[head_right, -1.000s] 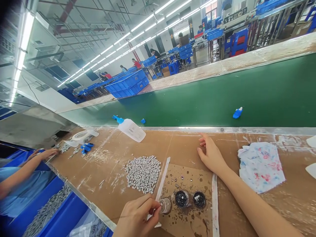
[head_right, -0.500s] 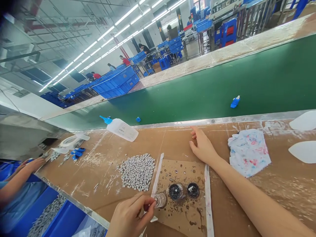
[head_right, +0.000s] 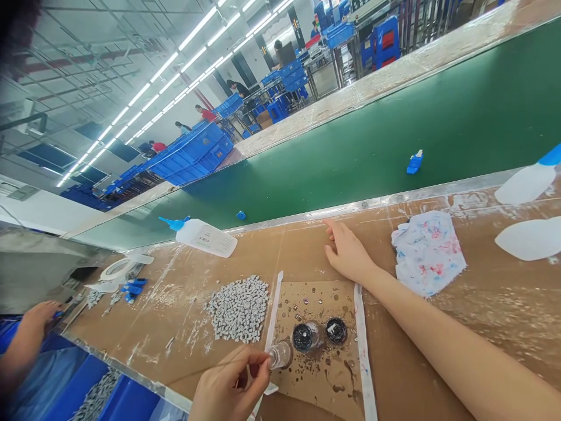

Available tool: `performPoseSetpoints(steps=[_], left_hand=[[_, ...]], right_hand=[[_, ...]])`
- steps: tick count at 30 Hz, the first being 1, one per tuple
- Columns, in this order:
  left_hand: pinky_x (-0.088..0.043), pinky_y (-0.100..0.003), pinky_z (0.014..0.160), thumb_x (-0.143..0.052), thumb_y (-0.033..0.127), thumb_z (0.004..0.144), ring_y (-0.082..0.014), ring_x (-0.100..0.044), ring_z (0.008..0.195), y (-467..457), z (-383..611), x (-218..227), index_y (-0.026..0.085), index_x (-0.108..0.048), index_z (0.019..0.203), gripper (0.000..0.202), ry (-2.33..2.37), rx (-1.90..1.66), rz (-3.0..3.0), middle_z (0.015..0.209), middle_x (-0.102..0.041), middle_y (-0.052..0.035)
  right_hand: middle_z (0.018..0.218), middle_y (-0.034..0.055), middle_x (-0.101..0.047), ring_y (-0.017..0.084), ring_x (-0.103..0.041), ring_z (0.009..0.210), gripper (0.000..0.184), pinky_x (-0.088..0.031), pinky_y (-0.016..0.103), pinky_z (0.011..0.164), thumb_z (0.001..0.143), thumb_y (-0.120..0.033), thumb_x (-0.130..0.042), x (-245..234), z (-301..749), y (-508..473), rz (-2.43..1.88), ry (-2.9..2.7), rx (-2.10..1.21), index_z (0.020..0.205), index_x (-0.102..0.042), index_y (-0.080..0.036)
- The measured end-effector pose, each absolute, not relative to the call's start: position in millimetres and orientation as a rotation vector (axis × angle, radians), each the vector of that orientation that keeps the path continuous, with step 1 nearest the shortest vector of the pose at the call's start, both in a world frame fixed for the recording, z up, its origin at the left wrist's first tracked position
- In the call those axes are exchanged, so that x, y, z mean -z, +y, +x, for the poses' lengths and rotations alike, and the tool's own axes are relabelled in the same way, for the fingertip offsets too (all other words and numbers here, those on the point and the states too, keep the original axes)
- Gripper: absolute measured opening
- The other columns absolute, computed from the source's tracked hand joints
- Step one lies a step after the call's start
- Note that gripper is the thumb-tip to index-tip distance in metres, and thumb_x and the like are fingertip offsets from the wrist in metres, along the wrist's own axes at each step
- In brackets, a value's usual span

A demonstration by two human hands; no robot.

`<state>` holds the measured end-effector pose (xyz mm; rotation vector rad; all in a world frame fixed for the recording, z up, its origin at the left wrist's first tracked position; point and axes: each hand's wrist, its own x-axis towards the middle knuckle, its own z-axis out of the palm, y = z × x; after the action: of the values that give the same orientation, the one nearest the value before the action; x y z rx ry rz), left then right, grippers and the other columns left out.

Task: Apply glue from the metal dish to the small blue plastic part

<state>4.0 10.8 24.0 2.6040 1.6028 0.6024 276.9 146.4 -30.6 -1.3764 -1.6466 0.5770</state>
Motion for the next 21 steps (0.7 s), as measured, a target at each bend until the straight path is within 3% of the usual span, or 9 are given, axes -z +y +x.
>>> performPoseSetpoints(steps=[7,15,21], left_hand=[[-0.041,-0.022,0.041,-0.03,0.048,0.105,-0.01,-0.054,0.035,6.0,12.3,-26.7,0.024,-0.062,0.067,0.056,1.754,-0.571,2.635,0.051,-0.058,0.0058],[-0.042,-0.02,0.043,-0.037,0.046,0.104,-0.0096,-0.052,0.036,6.2,11.0,-25.5,0.023,-0.064,0.067,0.051,1.722,-0.613,2.595,0.052,-0.058,0.0054],[-0.042,-0.02,0.042,-0.033,0.055,0.104,-0.0107,-0.05,0.036,6.0,12.4,-24.9,0.023,-0.064,0.066,0.059,1.769,-0.597,2.542,0.047,-0.054,0.0045]], right_hand=[[0.115,0.0079,-0.063,0.025,-0.064,0.099,0.047,-0.054,0.049,0.091,0.089,-0.011,-0.063,28.0,277.1,144.1,-1.401,-1.661,-0.589,0.134,-0.05,-0.018],[0.116,0.0091,-0.063,0.026,-0.064,0.1,0.047,-0.053,0.05,0.092,0.09,-0.014,-0.062,30.4,275.6,145.0,-1.395,-1.665,-0.582,0.135,-0.05,-0.018],[0.116,0.0091,-0.064,0.026,-0.064,0.101,0.049,-0.053,0.05,0.093,0.088,-0.012,-0.062,28.6,276.6,144.7,-1.407,-1.668,-0.593,0.135,-0.05,-0.018]])
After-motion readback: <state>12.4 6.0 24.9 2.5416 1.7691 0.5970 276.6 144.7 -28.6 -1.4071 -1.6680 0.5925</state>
